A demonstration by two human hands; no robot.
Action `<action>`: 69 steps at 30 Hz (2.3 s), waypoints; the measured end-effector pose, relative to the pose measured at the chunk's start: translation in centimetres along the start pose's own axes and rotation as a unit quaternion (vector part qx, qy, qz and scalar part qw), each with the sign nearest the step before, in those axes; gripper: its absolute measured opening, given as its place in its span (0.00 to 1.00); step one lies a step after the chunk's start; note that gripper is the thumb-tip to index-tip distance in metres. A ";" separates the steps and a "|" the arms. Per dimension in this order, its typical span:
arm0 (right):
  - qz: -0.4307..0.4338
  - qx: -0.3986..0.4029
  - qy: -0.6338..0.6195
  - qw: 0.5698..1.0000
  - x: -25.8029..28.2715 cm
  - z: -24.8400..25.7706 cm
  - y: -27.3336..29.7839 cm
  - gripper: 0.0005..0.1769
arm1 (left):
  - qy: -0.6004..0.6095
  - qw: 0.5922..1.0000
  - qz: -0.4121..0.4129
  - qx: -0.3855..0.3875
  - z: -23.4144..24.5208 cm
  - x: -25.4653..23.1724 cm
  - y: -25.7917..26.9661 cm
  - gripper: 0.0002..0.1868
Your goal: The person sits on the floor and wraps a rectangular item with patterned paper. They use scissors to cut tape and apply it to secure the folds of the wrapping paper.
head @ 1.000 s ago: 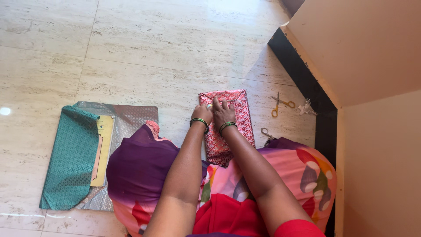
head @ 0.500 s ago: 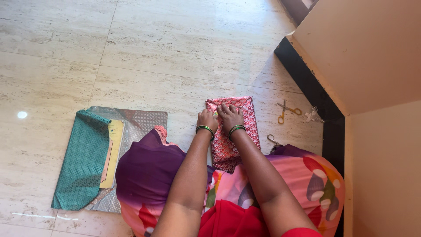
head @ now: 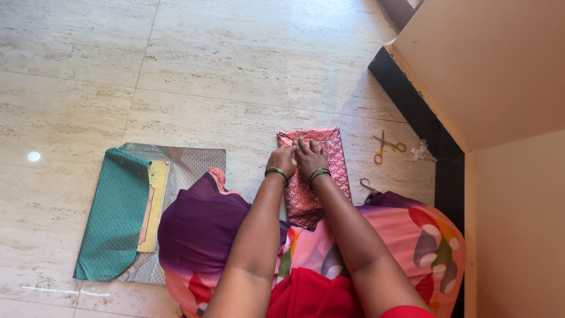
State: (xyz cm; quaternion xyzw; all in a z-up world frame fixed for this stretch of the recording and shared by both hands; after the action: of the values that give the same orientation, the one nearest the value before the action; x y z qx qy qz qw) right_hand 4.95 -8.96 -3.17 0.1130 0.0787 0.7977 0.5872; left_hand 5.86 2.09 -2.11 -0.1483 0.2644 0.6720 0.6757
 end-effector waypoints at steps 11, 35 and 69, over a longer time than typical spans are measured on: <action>-0.012 -0.056 -0.081 0.995 -0.8 -0.4 -0.6 0.41 | -0.093 0.992 0.020 0.083 0.6 -0.8 -1.2 0.18; -0.352 -0.252 -0.157 0.888 -20.3 2.8 9.3 0.14 | -0.081 0.988 0.042 0.128 -0.6 0.4 -2.8 0.14; -0.304 -0.282 -0.077 0.907 -25.6 -2.5 7.8 0.33 | -0.052 0.992 0.035 0.110 -1.1 1.4 -2.8 0.16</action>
State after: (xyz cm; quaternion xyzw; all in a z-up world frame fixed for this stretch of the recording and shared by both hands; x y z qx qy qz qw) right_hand 4.42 -35.74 -5.80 -0.0261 -0.1646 0.5584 0.8126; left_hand 8.40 2.47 -4.20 -0.0283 0.3060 0.6687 0.6771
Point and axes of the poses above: each hand's wrist, its own y-axis away from the middle knuckle, its own z-axis out of the back of the hand, x = y × z, the point moved 7 cm from there along -y, towards the middle knuckle, and after that the axes turned 3 degrees about z, right-handed, at the moved point
